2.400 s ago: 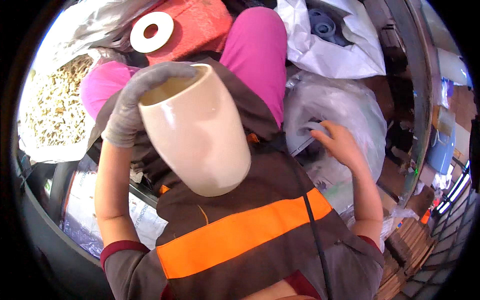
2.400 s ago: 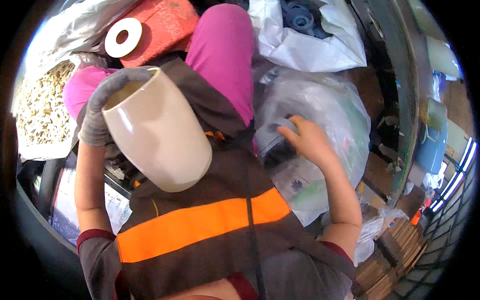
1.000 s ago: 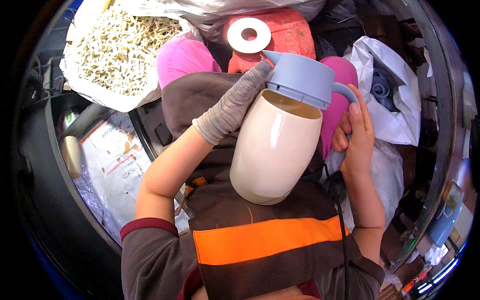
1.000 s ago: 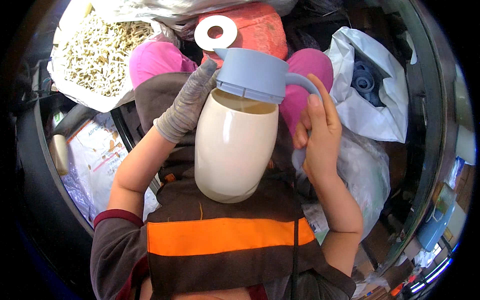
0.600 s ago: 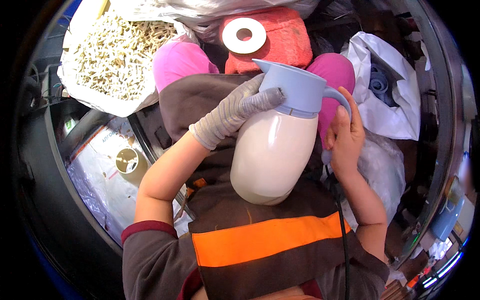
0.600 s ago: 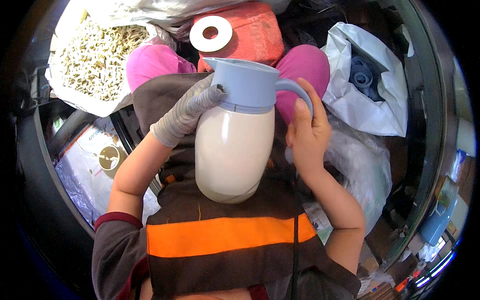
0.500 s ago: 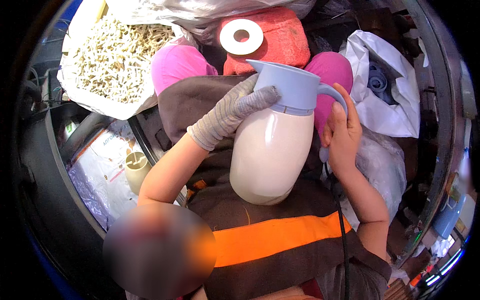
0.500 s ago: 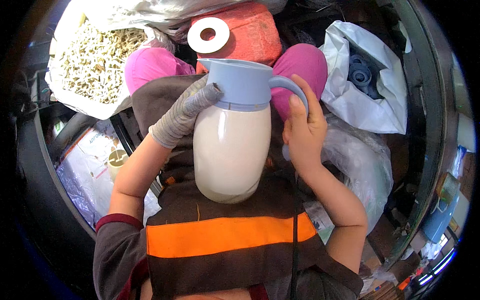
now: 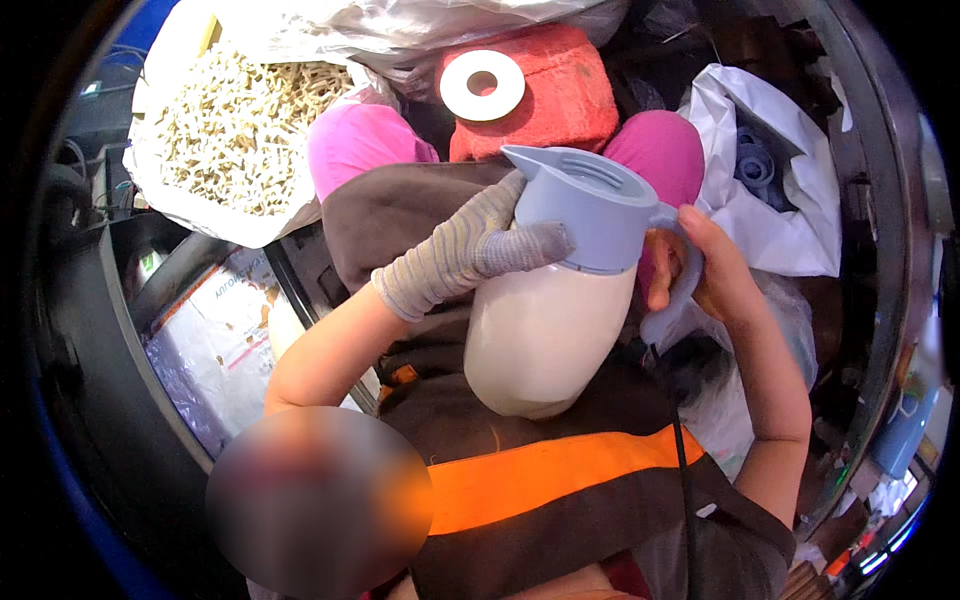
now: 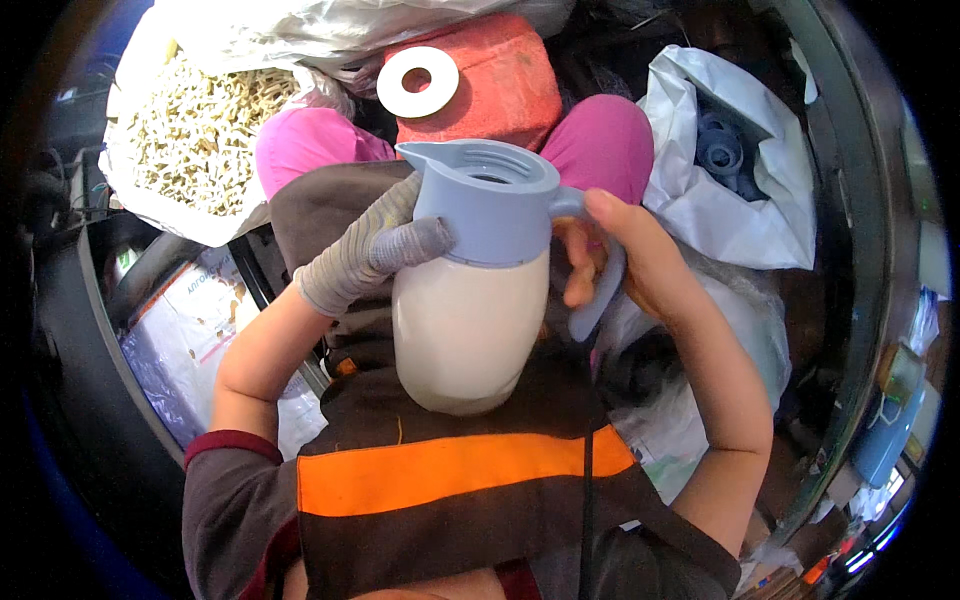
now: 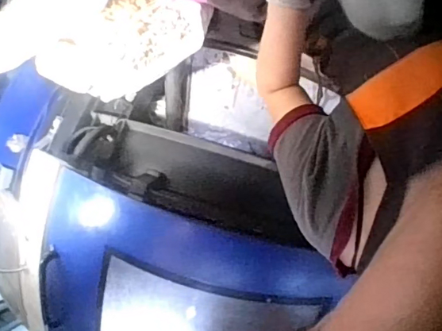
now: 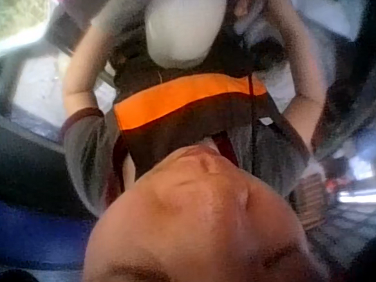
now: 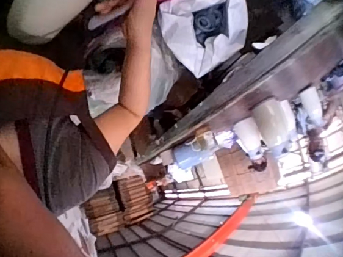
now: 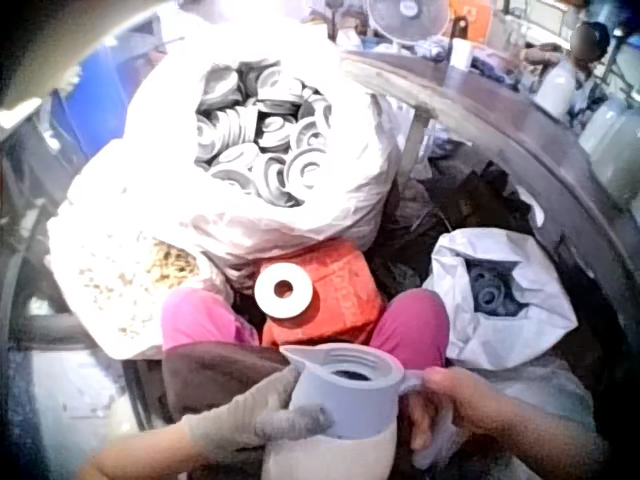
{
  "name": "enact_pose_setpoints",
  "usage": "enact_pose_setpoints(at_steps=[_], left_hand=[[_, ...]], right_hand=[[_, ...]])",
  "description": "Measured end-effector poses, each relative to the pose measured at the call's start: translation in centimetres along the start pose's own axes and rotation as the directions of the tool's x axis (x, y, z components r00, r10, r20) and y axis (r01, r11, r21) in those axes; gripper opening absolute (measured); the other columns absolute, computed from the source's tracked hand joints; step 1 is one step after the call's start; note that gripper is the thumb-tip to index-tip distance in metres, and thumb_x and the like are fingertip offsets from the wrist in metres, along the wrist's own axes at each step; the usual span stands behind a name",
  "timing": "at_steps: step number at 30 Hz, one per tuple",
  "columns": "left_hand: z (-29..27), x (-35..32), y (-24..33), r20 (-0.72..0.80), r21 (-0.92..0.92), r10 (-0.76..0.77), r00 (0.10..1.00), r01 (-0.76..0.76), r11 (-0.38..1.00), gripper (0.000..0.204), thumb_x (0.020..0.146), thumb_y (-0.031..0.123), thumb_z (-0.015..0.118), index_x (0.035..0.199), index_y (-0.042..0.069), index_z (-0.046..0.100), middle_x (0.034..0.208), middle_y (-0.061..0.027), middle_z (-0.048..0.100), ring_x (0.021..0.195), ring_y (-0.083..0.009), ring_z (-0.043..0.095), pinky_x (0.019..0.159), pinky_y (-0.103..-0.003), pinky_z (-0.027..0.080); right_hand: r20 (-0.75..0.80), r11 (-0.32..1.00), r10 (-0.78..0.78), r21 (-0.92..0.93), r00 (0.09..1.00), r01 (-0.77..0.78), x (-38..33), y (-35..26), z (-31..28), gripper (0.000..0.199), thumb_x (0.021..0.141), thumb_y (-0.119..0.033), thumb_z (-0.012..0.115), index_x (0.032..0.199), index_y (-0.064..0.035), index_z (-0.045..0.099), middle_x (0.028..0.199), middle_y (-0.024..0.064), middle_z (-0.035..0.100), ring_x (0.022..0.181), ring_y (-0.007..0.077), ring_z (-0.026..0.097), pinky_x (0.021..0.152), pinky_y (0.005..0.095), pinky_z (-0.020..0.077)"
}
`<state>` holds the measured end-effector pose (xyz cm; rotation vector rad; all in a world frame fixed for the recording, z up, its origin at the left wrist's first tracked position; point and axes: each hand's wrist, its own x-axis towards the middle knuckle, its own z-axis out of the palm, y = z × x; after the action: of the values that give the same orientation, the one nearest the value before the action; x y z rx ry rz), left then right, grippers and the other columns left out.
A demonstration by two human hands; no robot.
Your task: The person sits on the floor and assembles beige plastic pitchers by inserting a white plastic component into the body and securing a grey lid. The person repeatedly picks up a pitcher body, inserts the component, and screws on the lid before placing the finished unit on a nearby table.
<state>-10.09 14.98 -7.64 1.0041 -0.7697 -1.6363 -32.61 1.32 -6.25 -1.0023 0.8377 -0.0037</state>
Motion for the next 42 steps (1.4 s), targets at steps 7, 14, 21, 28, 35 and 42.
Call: enact_pose_setpoints(at_steps=[7,14,21,28,35,42], left_hand=[[-7.0,6.3,2.5,-0.251,0.374,0.263,0.931,-0.157,0.914,0.047,0.088,0.037,0.058,0.119,0.002,0.054,0.111,-0.0090,0.060,0.107,-0.0206,0.056,0.095,-0.033,0.043],[-10.6,11.6,-0.6,-0.269,0.934,0.377,0.886,0.336,-0.124,0.079,0.063,0.042,0.072,0.132,0.016,0.042,0.131,-0.0178,0.043,0.116,-0.0399,0.046,0.094,-0.047,0.043],[-13.0,3.7,8.7,-0.503,0.783,0.507,0.699,0.121,0.610,0.072,0.071,0.020,0.075,0.133,0.002,0.043,0.116,-0.0179,0.057,0.104,-0.0239,0.057,0.089,-0.033,0.047],[-3.4,5.8,16.0,-0.003,0.988,0.700,0.714,-0.104,0.111,0.068,0.070,0.033,0.074,0.127,0.005,0.049,0.115,-0.0173,0.054,0.105,-0.0310,0.057,0.087,-0.038,0.048],[-1.0,8.1,14.9,0.079,0.966,0.529,0.845,0.066,-0.250,0.065,0.069,0.038,0.071,0.125,0.013,0.052,0.120,-0.0153,0.052,0.110,-0.0356,0.052,0.092,-0.043,0.045],[-0.7,8.9,15.1,0.101,0.941,0.484,0.869,0.075,-0.330,0.061,0.075,0.030,0.071,0.128,0.009,0.050,0.122,-0.0162,0.051,0.107,-0.0326,0.055,0.091,-0.040,0.046]], right_hand=[[0.009,0.981,-0.164,-0.105,0.986,0.165,-2.0,0.2,-2.2,0.056,0.090,-0.051,0.047,0.055,-0.0076,0.044,0.049,0.0103,0.053,0.042,0.0204,0.056,0.046,0.0288,0.0455],[-0.249,0.918,-0.395,-0.142,0.884,0.371,-2.8,-4.0,-3.2,0.056,0.090,-0.052,0.047,0.059,-0.0054,0.046,0.055,0.0127,0.057,0.041,0.0214,0.056,0.048,0.0290,0.0482],[-0.081,0.583,-0.786,-0.427,0.613,0.691,4.4,-6.6,-1.6,0.039,0.095,-0.032,0.049,0.105,0.0034,0.063,0.085,0.0137,0.067,0.074,0.0186,0.067,0.064,0.0264,0.0514],[0.066,0.481,-0.783,-0.565,0.618,0.670,11.5,-6.7,0.6,0.042,0.089,-0.034,0.058,0.114,-0.0001,0.060,0.099,0.0142,0.066,0.084,0.0190,0.067,0.075,0.0289,0.0486],[0.161,0.161,-0.866,-0.806,0.473,0.569,11.1,-5.6,-1.1,0.045,0.088,-0.040,0.057,0.109,0.0004,0.054,0.087,0.0189,0.065,0.072,0.0375,0.063,0.069,0.0419,0.0506],[0.039,0.248,-0.781,-0.896,0.624,0.367,10.8,-2.7,-1.1,0.037,0.089,-0.033,0.054,0.108,-0.0025,0.045,0.086,0.0218,0.063,0.076,0.0401,0.063,0.067,0.0486,0.0503]])
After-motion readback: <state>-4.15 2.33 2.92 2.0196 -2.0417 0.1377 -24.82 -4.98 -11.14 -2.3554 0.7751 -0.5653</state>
